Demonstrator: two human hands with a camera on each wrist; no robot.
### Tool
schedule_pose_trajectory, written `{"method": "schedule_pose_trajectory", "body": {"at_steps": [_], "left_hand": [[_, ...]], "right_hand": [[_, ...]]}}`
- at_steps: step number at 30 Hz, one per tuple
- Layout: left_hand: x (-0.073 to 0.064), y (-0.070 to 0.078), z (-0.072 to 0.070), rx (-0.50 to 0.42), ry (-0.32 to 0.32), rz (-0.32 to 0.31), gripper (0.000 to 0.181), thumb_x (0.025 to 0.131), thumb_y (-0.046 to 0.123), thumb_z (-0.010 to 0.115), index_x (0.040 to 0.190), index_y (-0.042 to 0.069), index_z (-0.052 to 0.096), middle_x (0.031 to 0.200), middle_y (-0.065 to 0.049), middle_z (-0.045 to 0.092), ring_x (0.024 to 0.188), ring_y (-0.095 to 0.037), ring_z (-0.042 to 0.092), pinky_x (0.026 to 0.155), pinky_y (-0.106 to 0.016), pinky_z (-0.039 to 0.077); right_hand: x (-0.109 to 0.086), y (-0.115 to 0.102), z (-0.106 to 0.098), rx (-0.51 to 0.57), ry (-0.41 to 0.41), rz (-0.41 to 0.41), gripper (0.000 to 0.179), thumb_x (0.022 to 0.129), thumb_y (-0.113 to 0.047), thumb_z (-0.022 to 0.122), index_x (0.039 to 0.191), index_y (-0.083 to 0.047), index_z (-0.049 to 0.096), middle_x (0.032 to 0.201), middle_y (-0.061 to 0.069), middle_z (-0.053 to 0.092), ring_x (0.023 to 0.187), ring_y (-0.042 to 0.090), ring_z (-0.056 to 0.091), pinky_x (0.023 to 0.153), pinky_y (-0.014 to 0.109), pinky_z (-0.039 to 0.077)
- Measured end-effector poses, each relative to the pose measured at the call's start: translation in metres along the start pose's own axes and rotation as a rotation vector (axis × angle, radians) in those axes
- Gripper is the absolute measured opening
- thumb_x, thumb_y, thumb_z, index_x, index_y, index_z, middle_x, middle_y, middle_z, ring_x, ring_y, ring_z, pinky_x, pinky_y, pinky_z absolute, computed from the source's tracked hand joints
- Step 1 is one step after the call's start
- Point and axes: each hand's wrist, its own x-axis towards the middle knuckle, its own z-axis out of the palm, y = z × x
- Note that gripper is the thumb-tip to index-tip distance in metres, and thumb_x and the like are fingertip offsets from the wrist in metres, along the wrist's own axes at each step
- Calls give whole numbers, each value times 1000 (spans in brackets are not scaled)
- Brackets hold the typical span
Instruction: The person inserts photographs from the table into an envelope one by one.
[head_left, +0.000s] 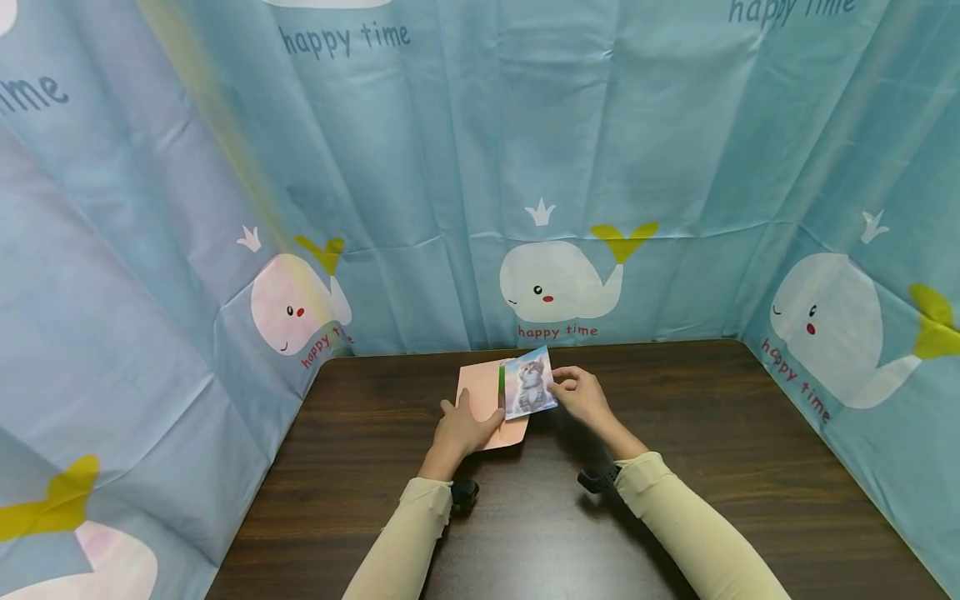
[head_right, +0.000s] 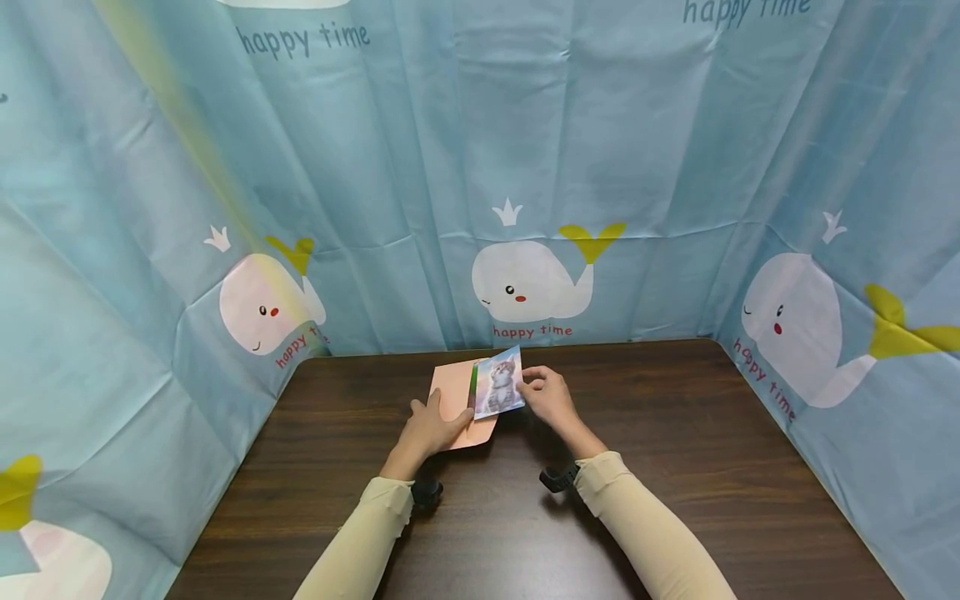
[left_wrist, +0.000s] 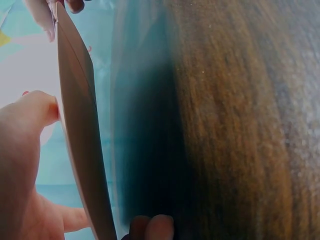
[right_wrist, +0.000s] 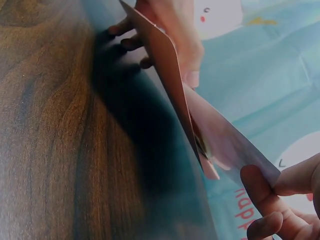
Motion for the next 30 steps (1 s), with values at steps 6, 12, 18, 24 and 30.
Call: {"method": "schedule_pose_trajectory", "body": {"at_steps": [6, 12, 18, 24, 30], "left_hand": [[1, 0, 0, 11, 3, 11, 103, 83, 72, 60, 159, 9, 28, 143, -34, 33, 97, -47, 60, 87, -58, 49], [1, 0, 0, 26, 14, 17, 103, 83, 72, 60, 158, 7, 30, 139, -33, 35, 98, -47, 61, 87, -57, 50], [0, 0, 0, 23, 9, 18, 102, 84, 72, 59, 158, 7, 30, 143, -35, 33, 103, -51, 59, 89, -58, 49], [1, 0, 0, 17, 7, 16, 102, 85, 71, 60, 158, 7, 29, 145, -36, 31, 105, -52, 59, 89, -59, 49], [2, 0, 0, 9, 7, 19, 103, 84, 70, 61, 158, 6, 29, 144, -35, 32, 104, -50, 59, 88, -59, 49]], "right_hand": [[4, 2, 7, 0, -9, 14, 32, 91, -18, 74, 119, -3, 68, 80, 9, 74, 63, 13, 58, 61, 30, 44], [7, 3, 18, -1, -8, 11, 33, 91, -18, 74, 119, -2, 68, 82, 11, 74, 65, 14, 61, 60, 30, 46], [10, 0, 30, -2, -9, -3, 31, 90, -16, 73, 117, 0, 67, 75, 7, 72, 61, 13, 57, 58, 29, 44], [11, -1, 39, -10, -23, -1, 31, 92, -17, 72, 118, -1, 66, 74, 6, 71, 59, 14, 58, 57, 30, 45], [11, -3, 43, -70, 40, 40, 27, 91, -19, 73, 113, -5, 70, 73, 2, 68, 60, 15, 58, 58, 31, 46]]}}
